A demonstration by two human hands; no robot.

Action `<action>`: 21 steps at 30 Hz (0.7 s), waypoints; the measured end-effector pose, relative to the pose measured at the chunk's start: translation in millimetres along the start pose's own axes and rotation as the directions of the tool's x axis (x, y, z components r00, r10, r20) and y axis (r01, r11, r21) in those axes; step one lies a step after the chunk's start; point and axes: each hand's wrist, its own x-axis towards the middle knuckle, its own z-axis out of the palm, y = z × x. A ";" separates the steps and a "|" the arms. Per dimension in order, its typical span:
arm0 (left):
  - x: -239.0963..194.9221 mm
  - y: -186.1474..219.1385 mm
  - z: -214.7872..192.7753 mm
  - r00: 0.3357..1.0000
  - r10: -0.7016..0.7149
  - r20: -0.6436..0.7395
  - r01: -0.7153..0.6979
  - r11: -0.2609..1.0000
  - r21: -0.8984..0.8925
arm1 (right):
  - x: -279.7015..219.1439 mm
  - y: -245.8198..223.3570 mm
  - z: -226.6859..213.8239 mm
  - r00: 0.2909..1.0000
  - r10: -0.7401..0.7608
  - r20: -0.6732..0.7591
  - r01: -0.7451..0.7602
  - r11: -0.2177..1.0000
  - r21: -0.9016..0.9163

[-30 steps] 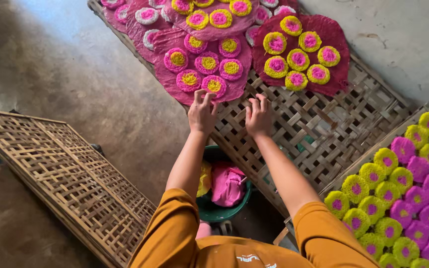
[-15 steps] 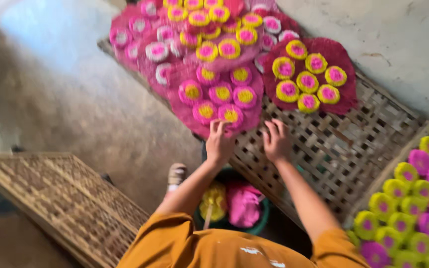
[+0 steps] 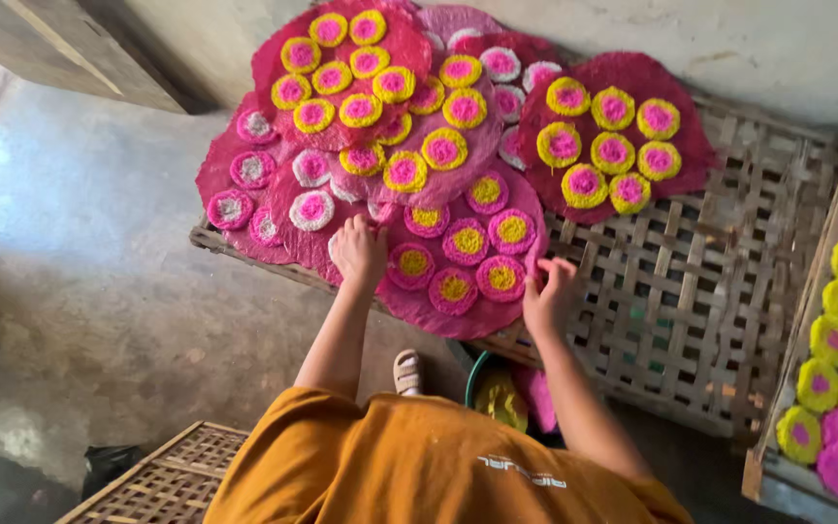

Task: The person picks up individual colored crackers from a large drying rack and places them into rows and circles on a circular base plate by hand.

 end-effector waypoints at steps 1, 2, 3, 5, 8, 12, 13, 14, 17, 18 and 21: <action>4.3 -0.6 2.0 0.994 0.082 -0.079 -0.082 0.997 0.008 | 1.1 4.6 5.2 0.994 0.096 0.055 -0.098 0.995 0.031; 8.1 0.6 3.7 0.974 0.164 -0.156 -0.163 0.986 0.021 | 4.7 9.9 8.1 0.976 0.189 0.112 -0.196 0.979 0.057; 10.7 2.6 4.5 0.942 0.239 -0.236 -0.237 0.971 0.038 | 10.8 14.0 11.2 0.947 0.270 0.174 -0.288 0.954 0.082; 5.9 11.6 7.7 0.950 0.286 -0.130 -0.314 0.874 -0.370 | 22.4 16.6 12.9 0.857 0.435 0.278 -0.497 0.841 0.216; -14.7 27.2 3.3 0.962 0.269 0.044 -0.154 0.669 -0.728 | 35.5 7.5 -16.3 0.618 0.456 0.640 -0.785 0.312 0.535; -17.4 33.7 -42.7 0.920 0.309 0.242 0.170 0.242 -0.955 | 56.3 -48.2 -77.3 0.530 0.252 0.809 -0.841 0.036 0.540; -12.8 31.0 -58.2 0.906 0.343 0.247 0.191 0.190 -0.963 | 64.2 -66.2 -89.8 0.530 0.157 0.833 -0.846 0.021 0.534; -3.4 23.4 -76.3 0.892 0.378 0.250 0.213 0.137 -0.967 | 75.9 -83.1 -98.4 0.525 0.060 0.849 -0.851 0.007 0.525; 29.1 -8.2 -123.9 0.890 0.370 0.266 0.264 0.058 -0.963 | 98.3 -123.2 -101.3 0.589 -0.044 0.807 -0.805 0.048 0.591; 40.0 -23.8 -136.2 0.907 0.327 0.264 0.236 0.122 -0.964 | 102.5 -130.7 -92.1 0.625 -0.049 0.779 -0.776 0.075 0.627; 78.8 -75.2 -153.0 0.930 0.345 0.129 0.035 0.266 -0.963 | 108.0 -135.5 -34.5 0.681 -0.053 0.731 -0.718 0.151 0.680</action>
